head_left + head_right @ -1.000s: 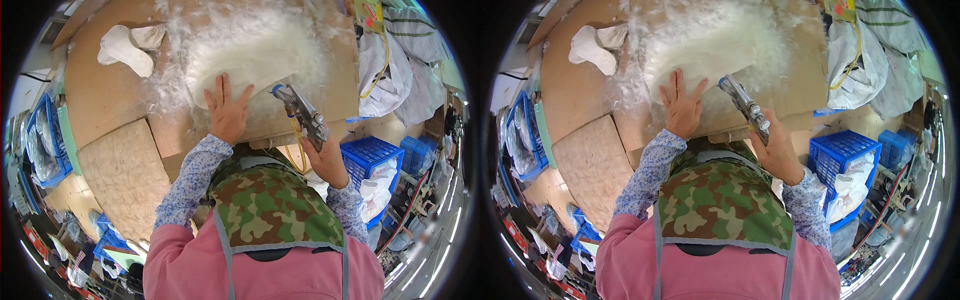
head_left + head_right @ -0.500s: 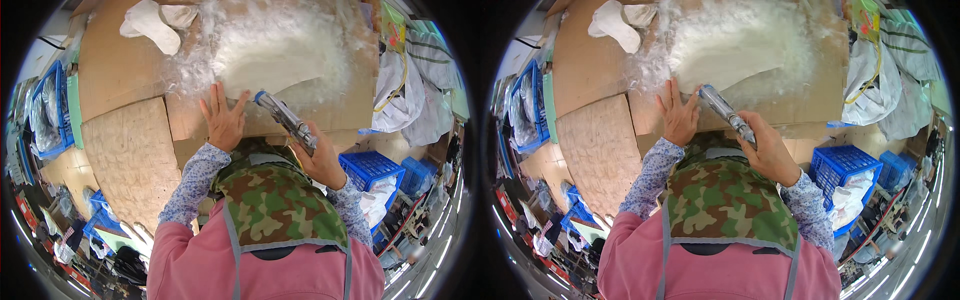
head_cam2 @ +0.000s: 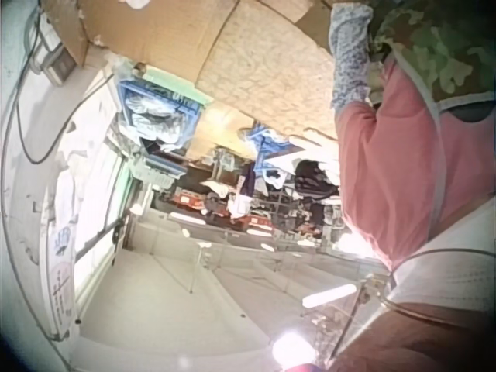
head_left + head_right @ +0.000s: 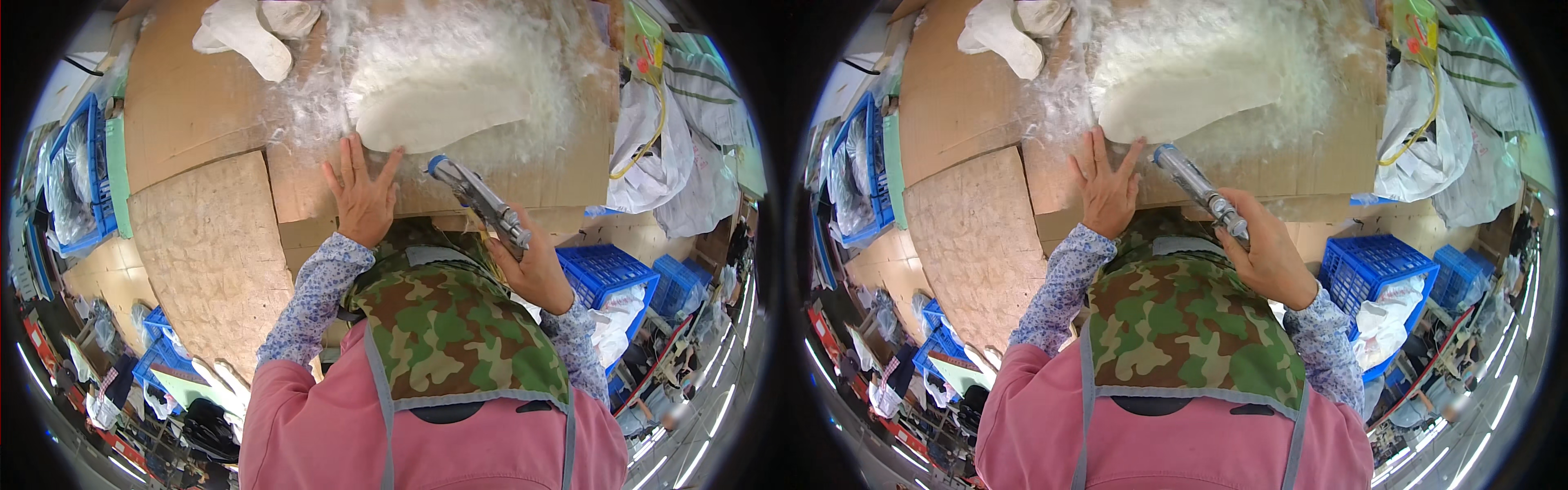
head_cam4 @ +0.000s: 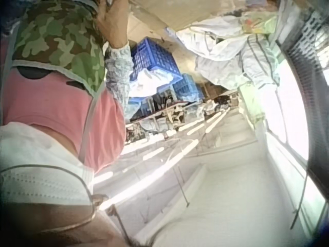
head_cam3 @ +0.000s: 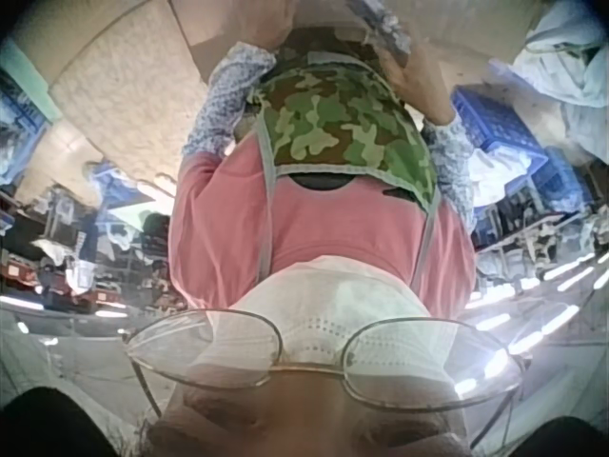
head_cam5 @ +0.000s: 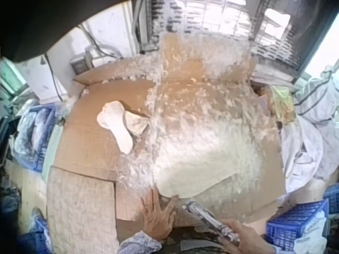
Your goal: Applying adhesive using a spray gun to shoe insoles and organizing them on a board.
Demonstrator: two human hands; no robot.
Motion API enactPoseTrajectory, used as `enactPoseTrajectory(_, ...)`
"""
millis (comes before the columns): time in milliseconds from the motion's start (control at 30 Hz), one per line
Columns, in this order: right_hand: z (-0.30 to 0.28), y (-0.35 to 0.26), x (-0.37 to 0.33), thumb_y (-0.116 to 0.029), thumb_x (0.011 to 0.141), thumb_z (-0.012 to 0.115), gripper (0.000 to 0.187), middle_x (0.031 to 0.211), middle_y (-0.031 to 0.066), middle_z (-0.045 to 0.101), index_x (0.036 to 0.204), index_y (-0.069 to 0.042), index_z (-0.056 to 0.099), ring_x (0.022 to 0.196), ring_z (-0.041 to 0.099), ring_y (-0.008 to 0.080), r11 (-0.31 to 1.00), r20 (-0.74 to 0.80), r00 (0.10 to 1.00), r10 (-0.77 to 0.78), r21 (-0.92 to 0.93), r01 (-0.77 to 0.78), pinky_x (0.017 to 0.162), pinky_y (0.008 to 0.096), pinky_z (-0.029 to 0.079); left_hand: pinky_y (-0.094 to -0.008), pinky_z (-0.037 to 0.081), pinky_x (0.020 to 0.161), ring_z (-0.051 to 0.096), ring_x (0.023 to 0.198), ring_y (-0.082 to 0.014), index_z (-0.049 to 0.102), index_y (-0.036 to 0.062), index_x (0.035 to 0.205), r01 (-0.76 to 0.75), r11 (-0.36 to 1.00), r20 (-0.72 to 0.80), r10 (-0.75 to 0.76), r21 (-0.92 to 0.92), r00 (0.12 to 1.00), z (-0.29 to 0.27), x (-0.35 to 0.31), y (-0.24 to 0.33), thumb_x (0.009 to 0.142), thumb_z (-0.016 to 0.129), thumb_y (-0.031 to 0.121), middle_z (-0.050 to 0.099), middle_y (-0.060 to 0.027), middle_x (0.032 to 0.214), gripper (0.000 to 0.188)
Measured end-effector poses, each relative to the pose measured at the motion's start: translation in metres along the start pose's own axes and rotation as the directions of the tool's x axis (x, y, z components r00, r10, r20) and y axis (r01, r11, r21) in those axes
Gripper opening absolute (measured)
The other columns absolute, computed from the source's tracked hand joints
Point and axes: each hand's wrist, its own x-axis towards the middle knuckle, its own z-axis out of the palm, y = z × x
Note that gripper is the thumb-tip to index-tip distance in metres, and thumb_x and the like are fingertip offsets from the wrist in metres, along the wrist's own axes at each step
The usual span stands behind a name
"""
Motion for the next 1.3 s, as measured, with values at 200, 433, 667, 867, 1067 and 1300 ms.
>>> enactPoseTrajectory(200, -0.005, 0.013, -0.009, -0.003, 0.085, 0.058, 0.036, 0.091, 0.0185, 0.063, 0.12, -0.001, 0.047, 0.081, 0.061, 0.0374, 0.994, -0.098, 0.991, 0.087, 0.068, -0.081, 0.07, 0.0371, 0.047, -0.0626, 0.003, 0.107, 0.009, 0.14, -0.0409, 0.042, 0.0284, 0.139, 0.012, 1.0, 0.006, -0.012, 0.001, 1.0, 0.0, 0.0, 0.002, 0.086, 0.055, 0.015, 0.011, -0.0259, 0.151, 0.057)
enactPoseTrajectory(433, -0.008, 0.014, -0.01, -0.002, 0.085, 0.057, 0.035, 0.092, 0.0179, 0.062, 0.118, -0.001, 0.048, 0.082, 0.061, 0.0348, 0.997, -0.141, 0.988, 0.061, 0.061, -0.053, 0.071, 0.0364, 0.047, -0.0614, 0.004, 0.108, 0.009, 0.14, -0.0416, 0.046, 0.0261, 0.137, 0.005, 1.0, -0.03, -0.005, 0.008, 1.0, -0.001, -0.001, 0.004, 0.084, 0.055, 0.012, 0.011, -0.0255, 0.151, 0.055)
enactPoseTrajectory(667, 0.0, -0.001, -0.004, 0.0, 0.081, 0.059, 0.039, 0.096, 0.0207, 0.059, 0.118, -0.002, 0.047, 0.087, 0.058, 0.0391, 0.997, -0.046, 0.999, -0.006, 0.077, 0.01, 0.075, 0.0394, 0.046, -0.0636, 0.006, 0.107, 0.008, 0.14, -0.0422, 0.046, 0.0249, 0.136, 0.005, 1.0, -0.028, -0.004, 0.028, 1.0, 0.001, 0.001, 0.005, 0.081, 0.054, 0.01, 0.009, -0.0265, 0.151, 0.058)
enactPoseTrajectory(867, -0.007, 0.005, -0.013, -0.001, 0.082, 0.059, 0.039, 0.094, 0.0222, 0.06, 0.119, -0.003, 0.047, 0.084, 0.059, 0.0407, 0.999, -0.066, 0.997, 0.042, 0.026, -0.04, 0.071, 0.0398, 0.046, -0.0606, 0.006, 0.108, 0.009, 0.14, -0.0414, 0.046, 0.0254, 0.136, 0.021, 0.999, -0.016, -0.021, 0.033, 1.0, 0.001, 0.002, 0.006, 0.082, 0.054, 0.009, 0.012, -0.0258, 0.15, 0.057)
enactPoseTrajectory(1067, -0.02, 0.019, -0.025, -0.006, 0.085, 0.06, 0.036, 0.084, 0.0209, 0.061, 0.119, -0.001, 0.048, 0.075, 0.06, 0.039, 0.996, -0.157, 0.983, 0.094, 0.005, -0.094, 0.065, 0.039, 0.046, -0.06, 0.007, 0.108, 0.009, 0.14, -0.0411, 0.047, 0.025, 0.135, 0.02, 0.999, -0.005, -0.02, 0.038, 1.0, -0.001, 0.003, 0.008, 0.081, 0.055, 0.007, 0.012, -0.0255, 0.151, 0.058)
enactPoseTrajectory(1300, -0.032, 0.025, -0.029, -0.006, 0.084, 0.06, 0.034, 0.081, 0.0189, 0.062, 0.115, 0.002, 0.048, 0.069, 0.06, 0.0338, 0.981, -0.219, 0.958, 0.184, -0.016, -0.192, 0.063, 0.036, 0.045, -0.0598, 0.006, 0.109, 0.008, 0.14, -0.0411, 0.047, 0.0251, 0.135, 0.013, 0.999, 0.0, -0.013, 0.04, 1.0, -0.004, 0.004, 0.008, 0.081, 0.053, 0.006, 0.012, -0.0255, 0.151, 0.057)
